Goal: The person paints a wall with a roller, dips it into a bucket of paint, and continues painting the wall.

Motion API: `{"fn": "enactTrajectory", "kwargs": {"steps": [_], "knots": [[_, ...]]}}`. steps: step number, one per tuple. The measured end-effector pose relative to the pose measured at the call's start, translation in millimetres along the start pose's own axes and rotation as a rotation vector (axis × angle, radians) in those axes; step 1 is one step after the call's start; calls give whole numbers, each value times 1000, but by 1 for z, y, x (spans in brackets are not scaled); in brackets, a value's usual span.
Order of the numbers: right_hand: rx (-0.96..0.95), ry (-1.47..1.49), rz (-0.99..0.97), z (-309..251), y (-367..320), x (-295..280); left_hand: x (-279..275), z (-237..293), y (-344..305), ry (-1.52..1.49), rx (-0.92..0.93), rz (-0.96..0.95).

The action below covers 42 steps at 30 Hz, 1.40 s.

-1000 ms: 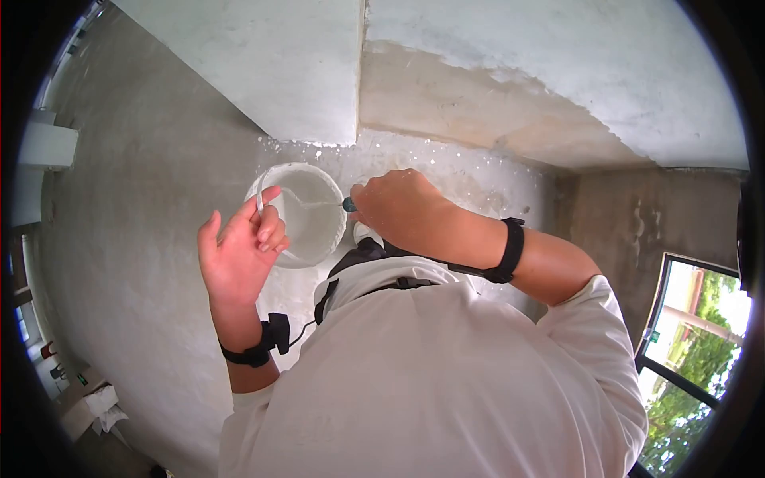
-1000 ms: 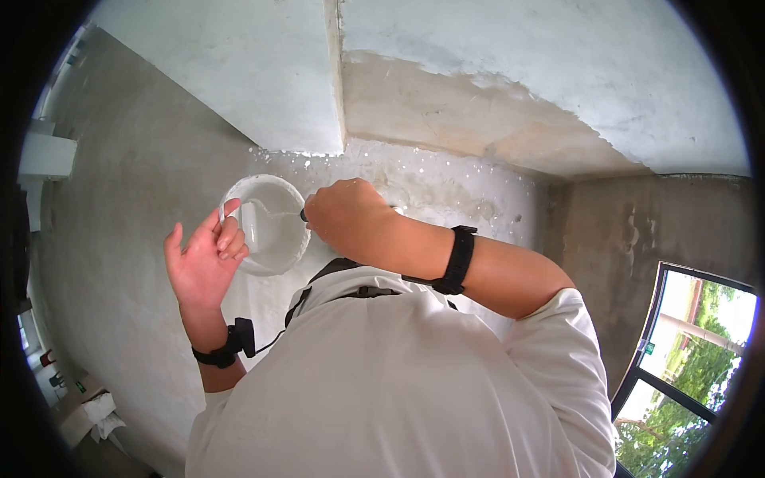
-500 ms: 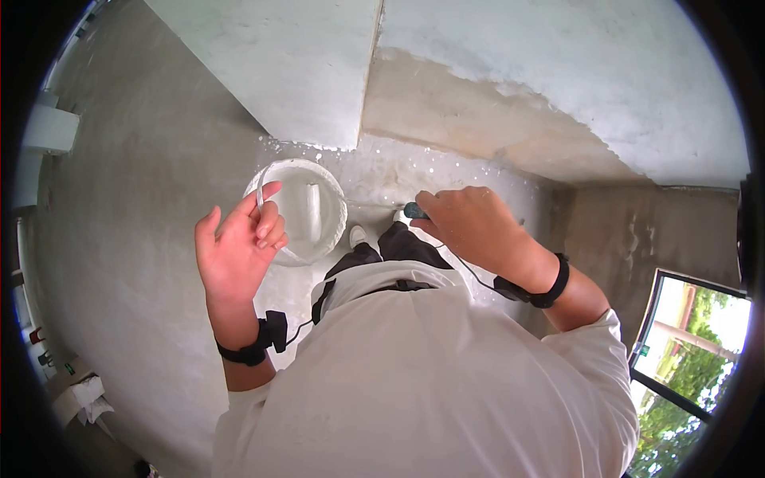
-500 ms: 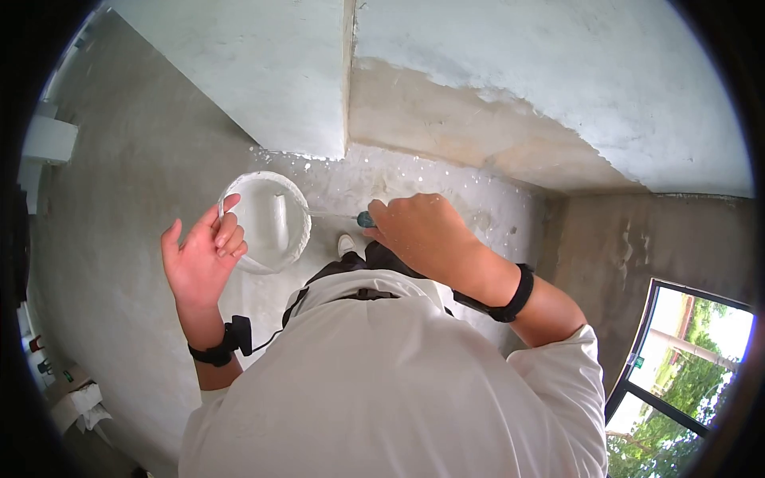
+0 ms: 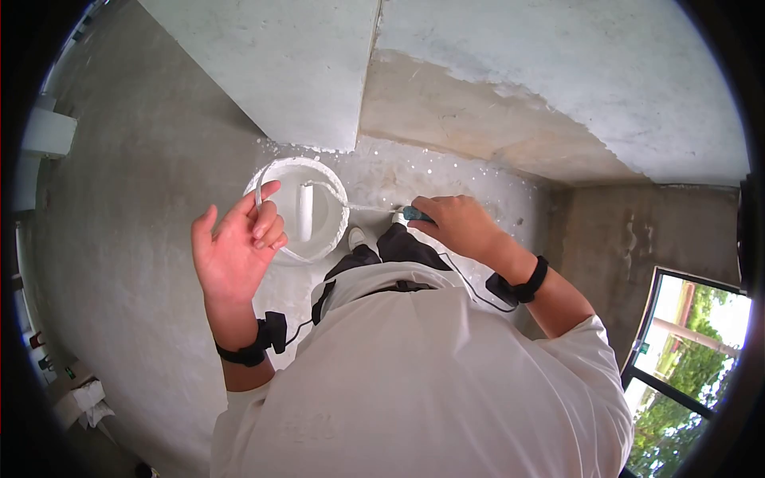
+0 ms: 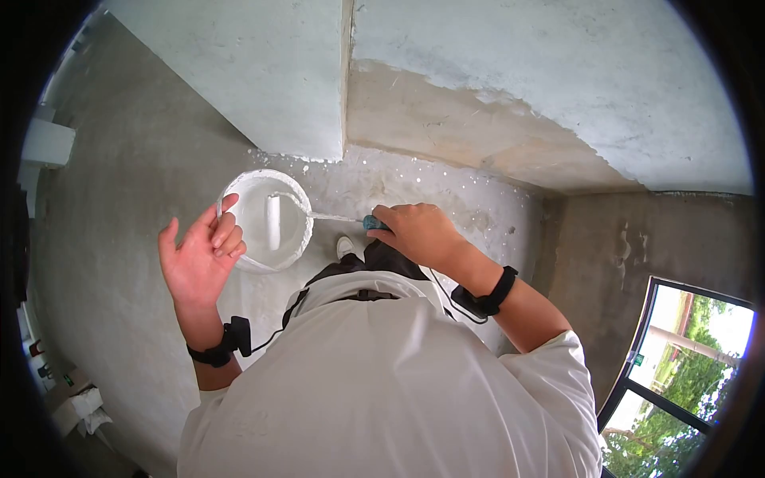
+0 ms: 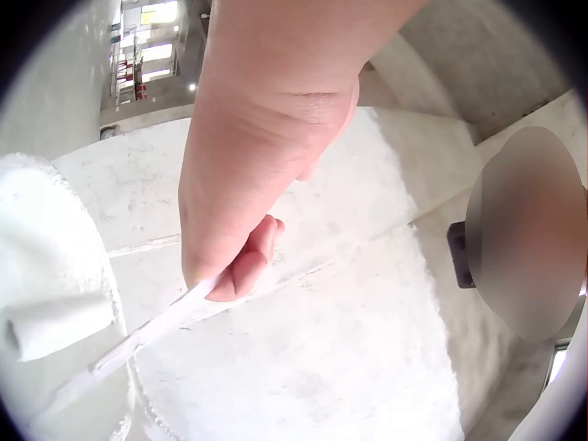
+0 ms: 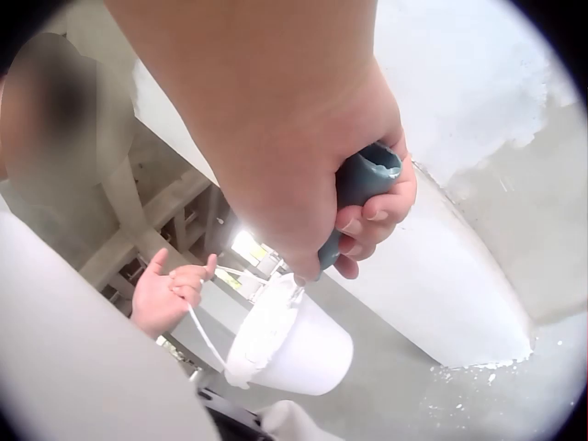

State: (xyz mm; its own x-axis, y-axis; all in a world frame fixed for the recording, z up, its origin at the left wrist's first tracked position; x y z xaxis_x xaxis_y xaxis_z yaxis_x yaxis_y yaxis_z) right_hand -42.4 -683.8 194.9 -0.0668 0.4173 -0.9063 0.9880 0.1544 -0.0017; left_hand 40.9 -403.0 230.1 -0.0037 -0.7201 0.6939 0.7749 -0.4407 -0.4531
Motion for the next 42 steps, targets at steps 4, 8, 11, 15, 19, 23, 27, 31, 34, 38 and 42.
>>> {"fn": "enactTrajectory", "kwargs": {"steps": [4,8,11,15,19,23,27,31,34,38,42], "knots": [[35,24,-18,-2,-2,-4,3,-1,0,32,7,-3],[12,27,7,1,0,7,2,-4,2,16,-11,7],[37,26,19,-10,-4,6,-2,-6,1,-1,-13,21],[76,41,10,-13,-10,10,-3,-7,2,-38,-56,13],[126,39,-13,-19,-13,8,-6,-7,1,-29,-36,21],[109,6,32,-20,-14,3,-2,-7,2,-39,-53,21],[144,28,37,-18,-24,7,-2,-9,0,-74,-72,-16],[156,56,51,-21,-30,7,-4,-11,0,-81,-56,-9],[141,-14,29,-18,-33,7,0,-8,-1,-100,-82,-18],[174,44,61,-26,-38,1,5,-9,-4,-98,-70,5],[158,-1,84,-22,-46,2,10,-7,-4,-52,-62,4]]}}
Point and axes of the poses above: each hand's wrist, its own y-axis towards the middle knuckle, its own x-axis out of the palm, z = x × y, the point moved 6 cm from there along y, towards the middle knuckle, and after that the axes turned 14 degrees about z, right-handed, at the moved point
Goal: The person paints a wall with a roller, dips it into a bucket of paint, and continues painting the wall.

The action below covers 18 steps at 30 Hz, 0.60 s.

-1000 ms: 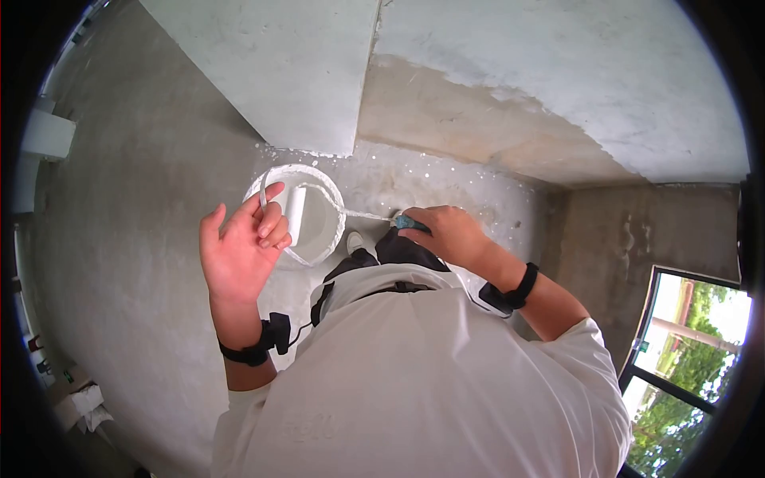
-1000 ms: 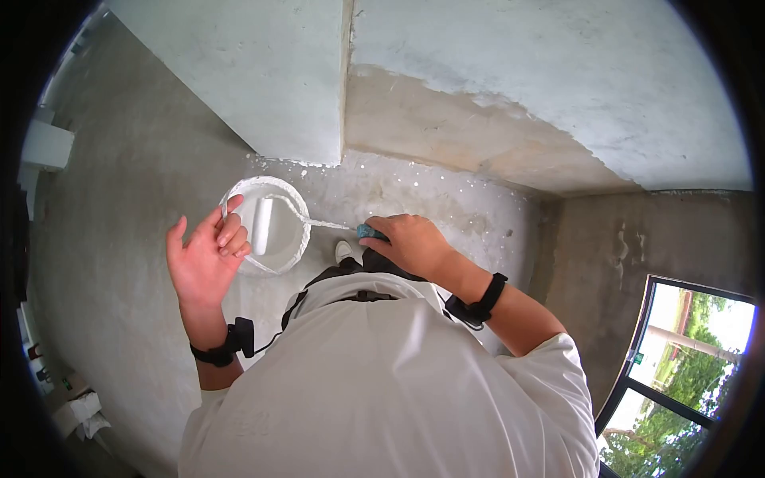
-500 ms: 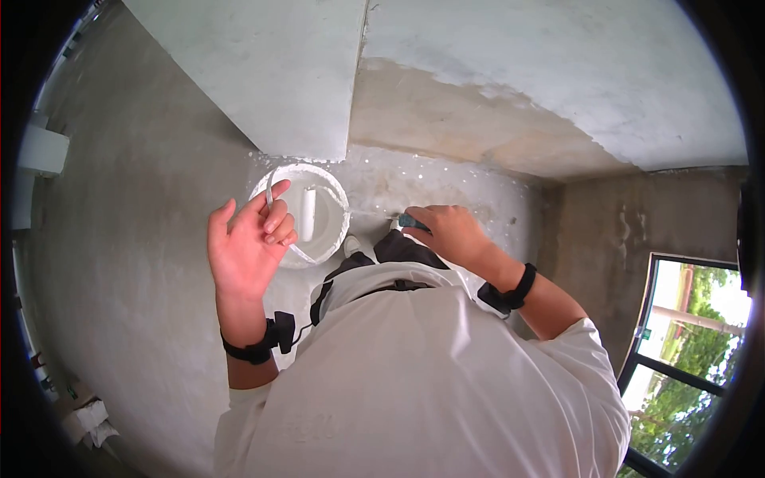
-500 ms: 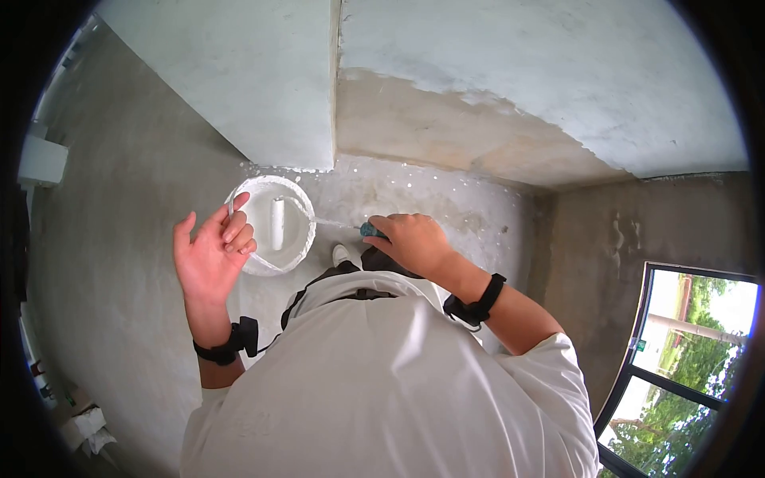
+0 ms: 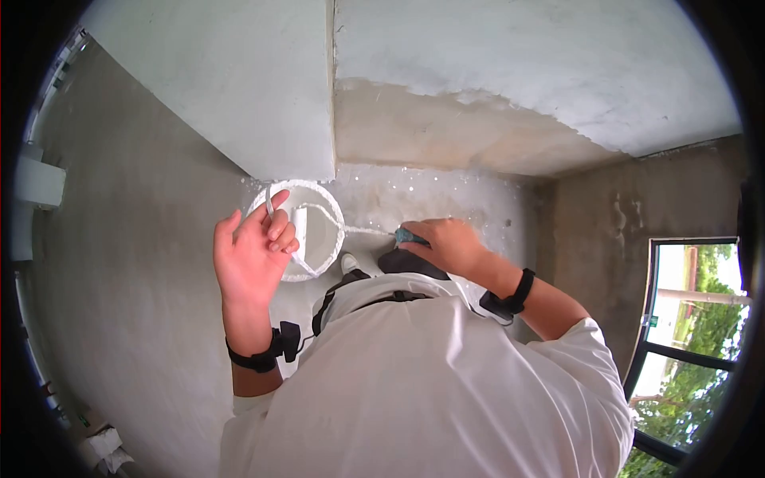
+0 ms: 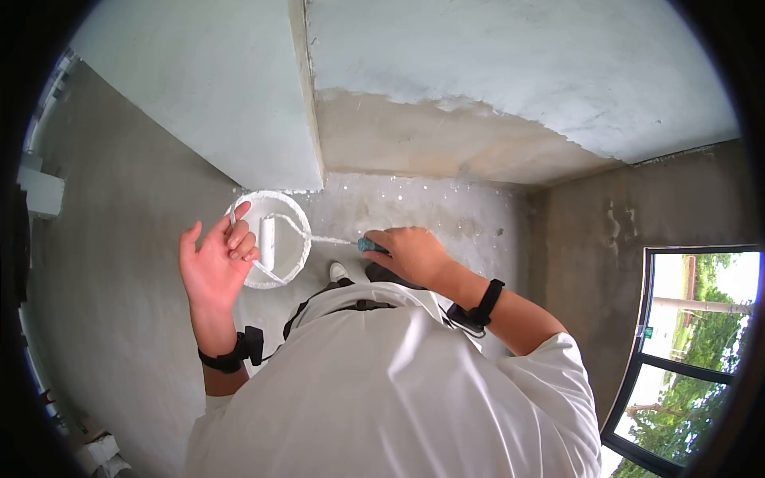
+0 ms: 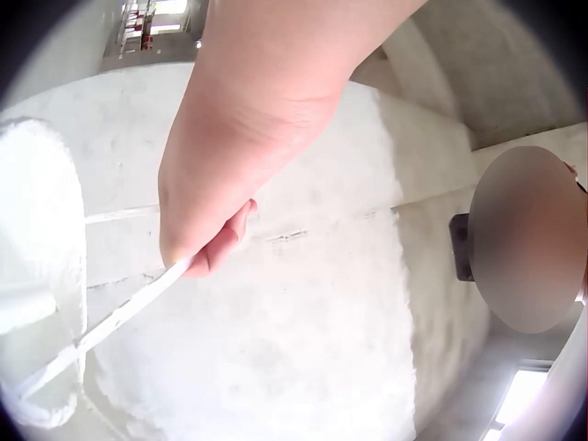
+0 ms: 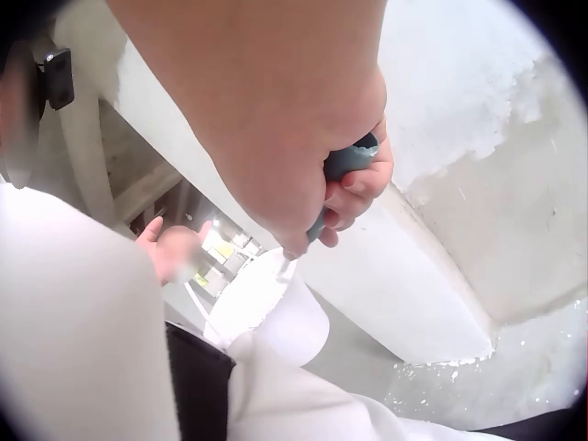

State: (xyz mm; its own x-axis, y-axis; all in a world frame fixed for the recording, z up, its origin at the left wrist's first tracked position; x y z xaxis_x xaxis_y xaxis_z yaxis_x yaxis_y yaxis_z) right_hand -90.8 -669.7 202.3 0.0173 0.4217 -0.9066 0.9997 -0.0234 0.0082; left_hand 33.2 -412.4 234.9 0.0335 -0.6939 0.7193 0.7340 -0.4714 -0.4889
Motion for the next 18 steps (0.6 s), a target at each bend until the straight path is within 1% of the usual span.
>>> {"fn": "enactTrajectory", "kwargs": {"steps": [1,2,4,5,6,7,9,11,13,16,18], "knots": [[-21,49,57,-1,-2,-3,4,1,-1,11,11,-11],[20,26,-5,3,-1,-1,6,0,-2,-3,2,-7],[17,-15,6,8,-1,-9,12,-6,1,-15,-21,-24],[20,-52,1,13,-1,-15,21,-7,1,-10,-13,-29],[-4,-22,12,21,-4,-22,35,-11,4,7,-2,-4],[-6,-39,26,-3,-6,-5,11,1,-9,11,10,1],[-14,27,42,6,-9,-1,16,-4,-13,7,1,-15],[-25,-9,78,7,-9,-10,24,0,-18,-8,-9,-42],[-59,86,152,5,-13,-28,40,3,-25,1,11,-34],[-67,67,122,21,-16,-40,64,-5,-40,1,19,-6],[-80,99,133,14,-20,-57,77,-3,-46,5,27,1]]}}
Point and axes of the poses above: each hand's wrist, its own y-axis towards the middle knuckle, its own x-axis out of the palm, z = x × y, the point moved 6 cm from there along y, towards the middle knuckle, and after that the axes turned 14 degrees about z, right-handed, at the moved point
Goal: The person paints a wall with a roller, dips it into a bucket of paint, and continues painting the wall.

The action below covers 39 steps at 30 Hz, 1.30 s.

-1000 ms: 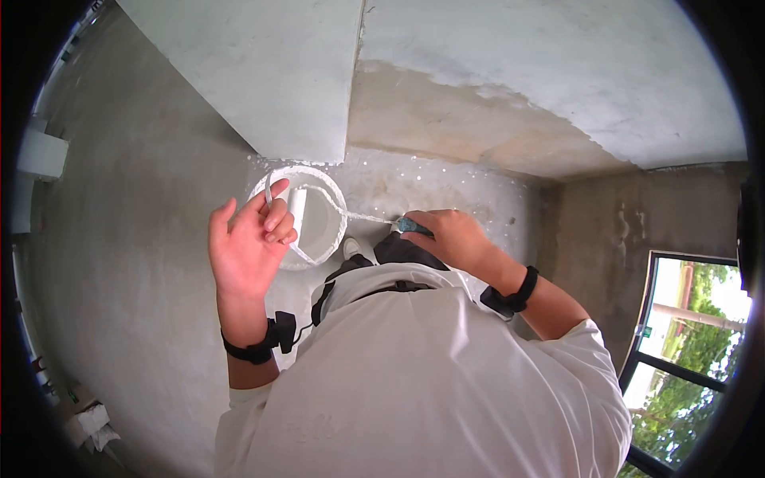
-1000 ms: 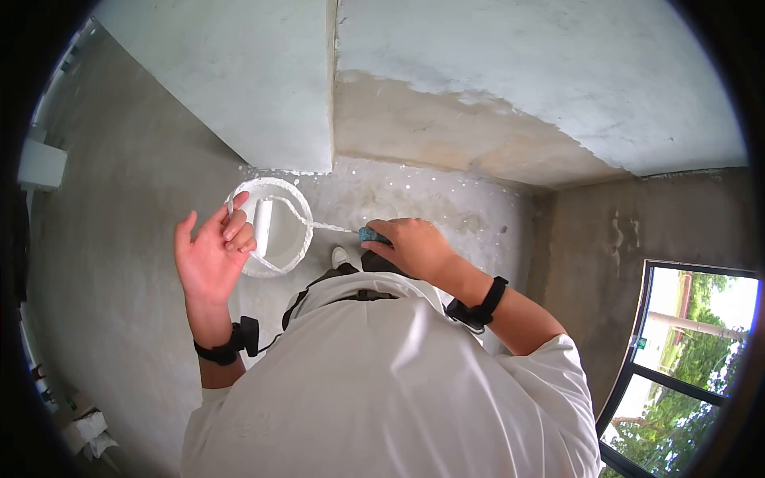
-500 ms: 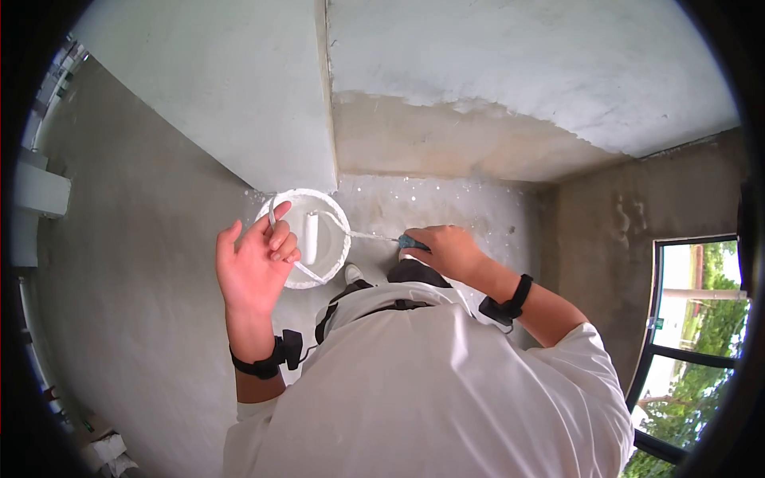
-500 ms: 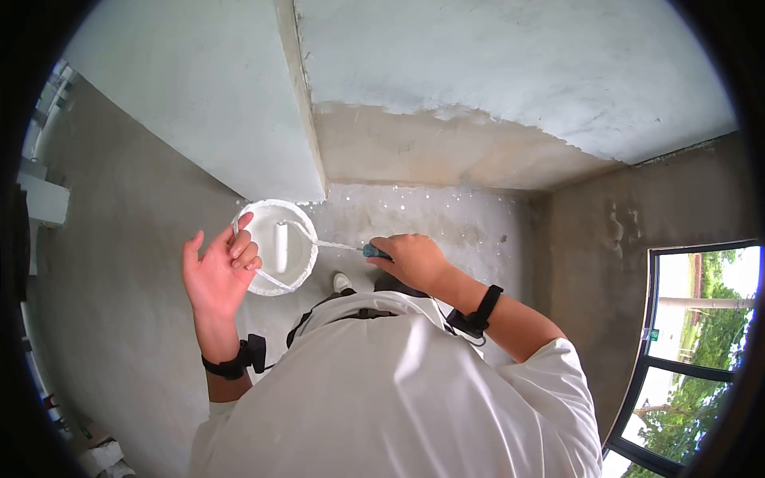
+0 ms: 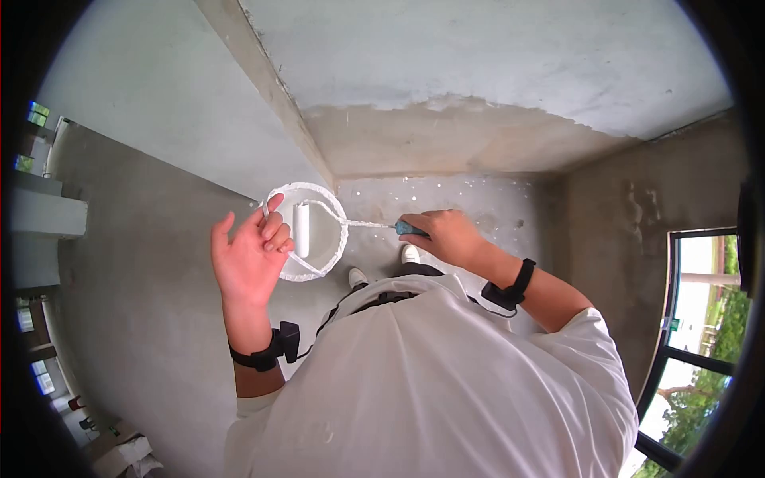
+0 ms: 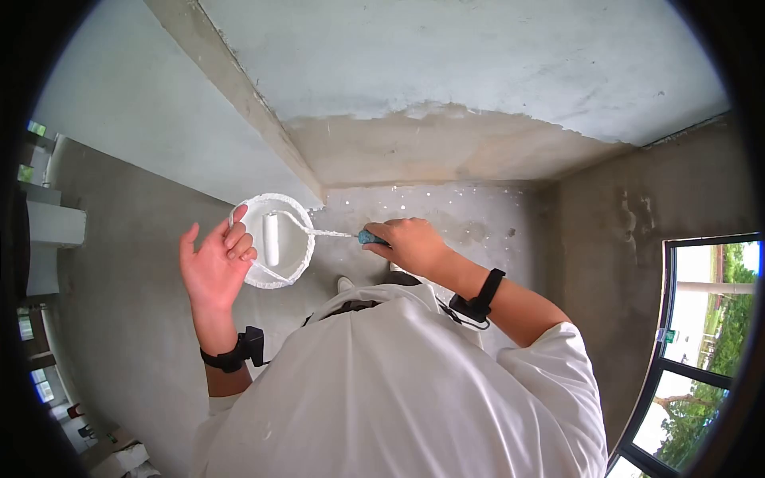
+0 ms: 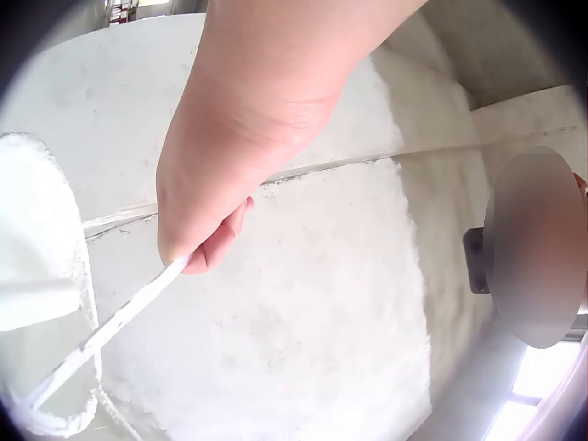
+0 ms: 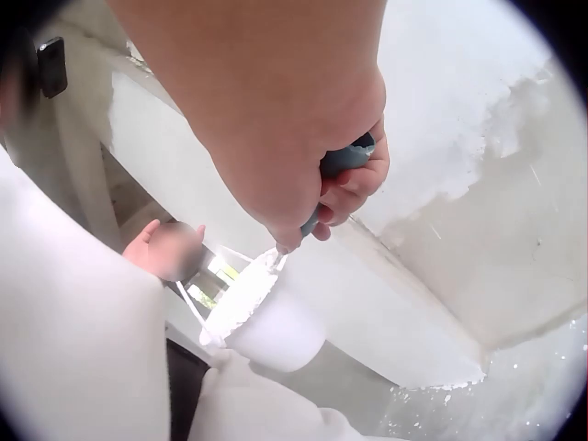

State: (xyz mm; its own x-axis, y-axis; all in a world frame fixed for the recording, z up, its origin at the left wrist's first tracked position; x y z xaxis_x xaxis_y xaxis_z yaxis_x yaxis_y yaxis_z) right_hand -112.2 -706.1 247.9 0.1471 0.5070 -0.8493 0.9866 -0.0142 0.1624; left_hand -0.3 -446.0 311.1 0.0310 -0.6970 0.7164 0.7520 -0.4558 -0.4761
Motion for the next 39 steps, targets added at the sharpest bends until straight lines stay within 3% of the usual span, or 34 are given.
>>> {"fn": "enactTrajectory", "kwargs": {"steps": [9,39], "knots": [[-73,22,0,26,-8,-51,51,-20,-20,24,53,47],[-177,78,44,21,6,-64,53,-12,-27,25,71,116]]}}
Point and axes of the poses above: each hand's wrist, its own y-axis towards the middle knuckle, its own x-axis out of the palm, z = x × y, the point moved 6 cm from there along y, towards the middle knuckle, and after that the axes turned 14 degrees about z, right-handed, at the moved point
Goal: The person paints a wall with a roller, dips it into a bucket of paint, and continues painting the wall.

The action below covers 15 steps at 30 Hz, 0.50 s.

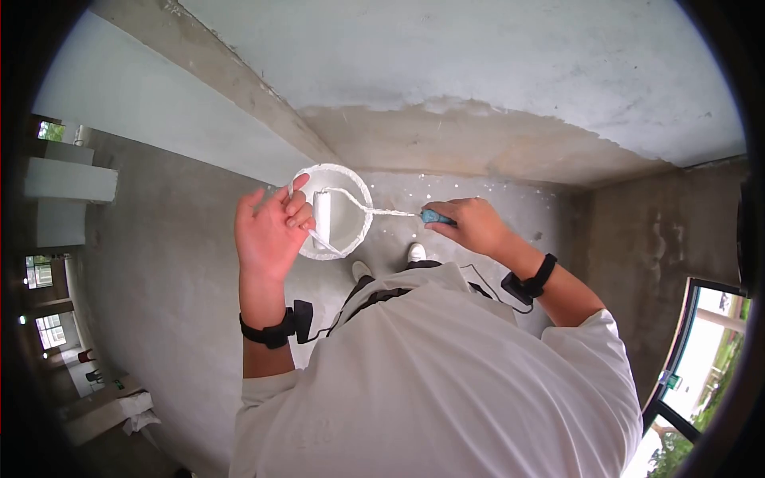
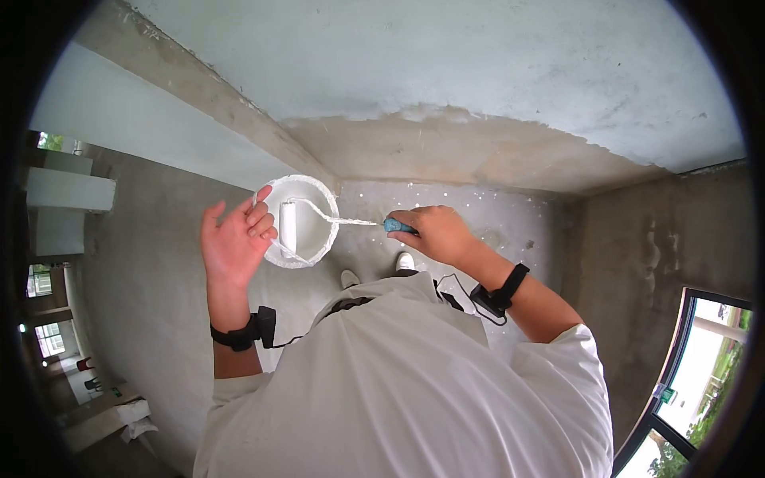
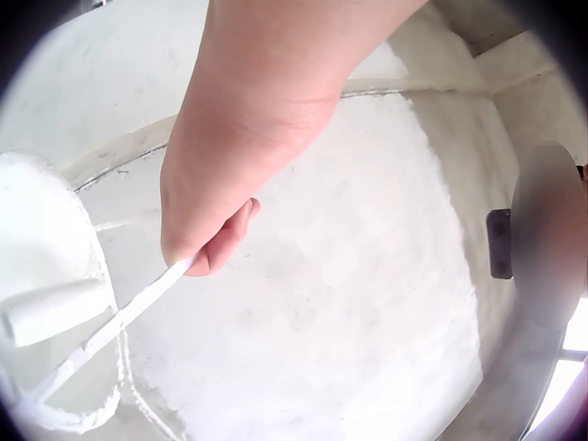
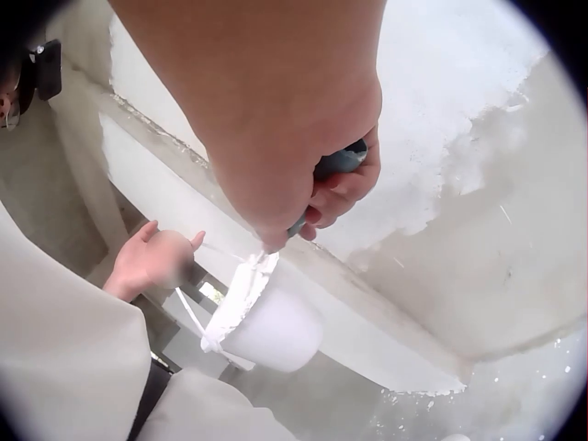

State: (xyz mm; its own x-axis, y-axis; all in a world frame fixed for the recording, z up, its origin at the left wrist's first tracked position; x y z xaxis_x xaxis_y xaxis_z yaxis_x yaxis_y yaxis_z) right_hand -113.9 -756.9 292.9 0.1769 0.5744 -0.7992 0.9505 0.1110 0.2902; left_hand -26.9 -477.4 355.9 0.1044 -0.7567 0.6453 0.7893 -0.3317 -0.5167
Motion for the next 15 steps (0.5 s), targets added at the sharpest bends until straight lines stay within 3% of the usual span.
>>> {"fn": "enactTrajectory", "kwargs": {"steps": [5,15], "knots": [[-36,-131,88,15,-5,-4,2,4,2,18,-12,-14],[186,-42,198,28,-30,-32,-21,1,21,61,-106,50]]}}
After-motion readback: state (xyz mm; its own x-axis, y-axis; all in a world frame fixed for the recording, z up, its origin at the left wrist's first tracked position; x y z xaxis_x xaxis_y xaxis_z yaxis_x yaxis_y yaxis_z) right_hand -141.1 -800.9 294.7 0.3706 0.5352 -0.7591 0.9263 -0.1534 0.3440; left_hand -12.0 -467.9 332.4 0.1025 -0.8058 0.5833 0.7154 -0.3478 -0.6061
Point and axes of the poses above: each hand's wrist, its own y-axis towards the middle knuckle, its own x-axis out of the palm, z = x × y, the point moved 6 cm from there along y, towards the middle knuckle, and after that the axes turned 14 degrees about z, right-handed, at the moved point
